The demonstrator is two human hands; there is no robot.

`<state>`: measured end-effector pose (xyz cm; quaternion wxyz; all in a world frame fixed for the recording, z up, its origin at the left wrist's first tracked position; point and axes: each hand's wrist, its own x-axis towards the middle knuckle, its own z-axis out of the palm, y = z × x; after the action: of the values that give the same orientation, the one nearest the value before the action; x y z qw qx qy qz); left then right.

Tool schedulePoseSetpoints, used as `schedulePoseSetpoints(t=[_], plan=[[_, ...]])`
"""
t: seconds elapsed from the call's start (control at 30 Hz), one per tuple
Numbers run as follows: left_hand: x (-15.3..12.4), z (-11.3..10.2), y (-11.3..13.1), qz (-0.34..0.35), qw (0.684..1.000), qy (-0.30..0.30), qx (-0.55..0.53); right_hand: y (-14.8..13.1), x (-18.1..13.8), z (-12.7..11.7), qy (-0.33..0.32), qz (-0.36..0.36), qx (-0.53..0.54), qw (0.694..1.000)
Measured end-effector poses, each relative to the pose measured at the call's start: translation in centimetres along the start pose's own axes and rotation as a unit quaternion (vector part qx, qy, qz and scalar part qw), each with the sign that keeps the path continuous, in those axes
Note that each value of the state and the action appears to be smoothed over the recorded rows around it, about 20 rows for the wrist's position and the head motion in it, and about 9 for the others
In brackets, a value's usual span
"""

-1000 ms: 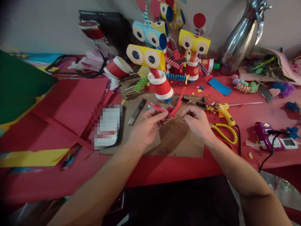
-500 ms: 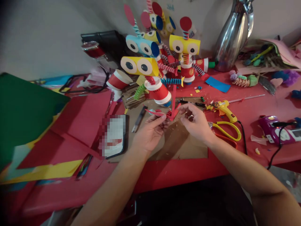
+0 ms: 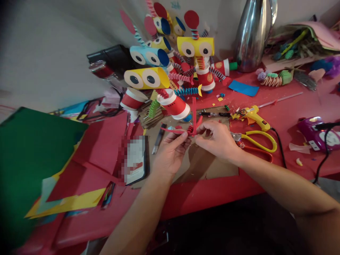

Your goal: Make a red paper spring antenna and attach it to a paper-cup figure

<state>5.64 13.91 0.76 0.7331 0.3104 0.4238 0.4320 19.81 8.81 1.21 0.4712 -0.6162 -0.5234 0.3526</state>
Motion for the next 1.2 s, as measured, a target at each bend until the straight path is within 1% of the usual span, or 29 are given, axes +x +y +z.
schedulePoseSetpoints(t=[0.13, 0.27, 0.53, 0.63, 0.73, 0.77, 0.97, 1.1, 1.2], plan=[[-0.11, -0.02, -0.19, 0.017, 1.000, 0.007, 0.016, -0.05, 0.04, -0.02, -0.008, 0.005, 0.009, 1.000], [-0.21, -0.16, -0.26, 0.033, 0.999, 0.001, 0.035, -0.20, 0.06, -0.08, -0.016, 0.007, 0.018, 1.000], [-0.27, 0.11, -0.16, 0.032, 0.999, 0.007, 0.024, -0.02, 0.03, -0.14, -0.022, 0.009, 0.038, 0.999], [-0.15, 0.13, 0.00, 0.018, 1.000, 0.020, 0.002, 0.07, 0.03, -0.22, -0.003, 0.005, 0.070, 0.998], [-0.02, -0.03, 0.15, -0.003, 1.000, 0.016, -0.011, 0.16, 0.06, -0.33, 0.036, 0.007, 0.081, 0.996], [0.00, -0.09, 0.18, -0.008, 1.000, 0.014, -0.012, 0.18, 0.06, -0.35, 0.040, 0.006, 0.082, 0.996], [-0.16, -0.04, 0.03, -0.010, 1.000, 0.013, -0.008, 0.24, -0.01, -0.09, -0.012, 0.006, 0.083, 0.996], [-0.30, 0.17, -0.31, -0.006, 1.000, 0.023, -0.013, 0.45, 0.08, 0.12, -0.012, 0.004, 0.079, 0.997], [-0.39, 0.28, -0.45, 0.003, 1.000, 0.022, -0.010, 0.56, 0.20, 0.08, -0.003, 0.019, 0.085, 0.996]])
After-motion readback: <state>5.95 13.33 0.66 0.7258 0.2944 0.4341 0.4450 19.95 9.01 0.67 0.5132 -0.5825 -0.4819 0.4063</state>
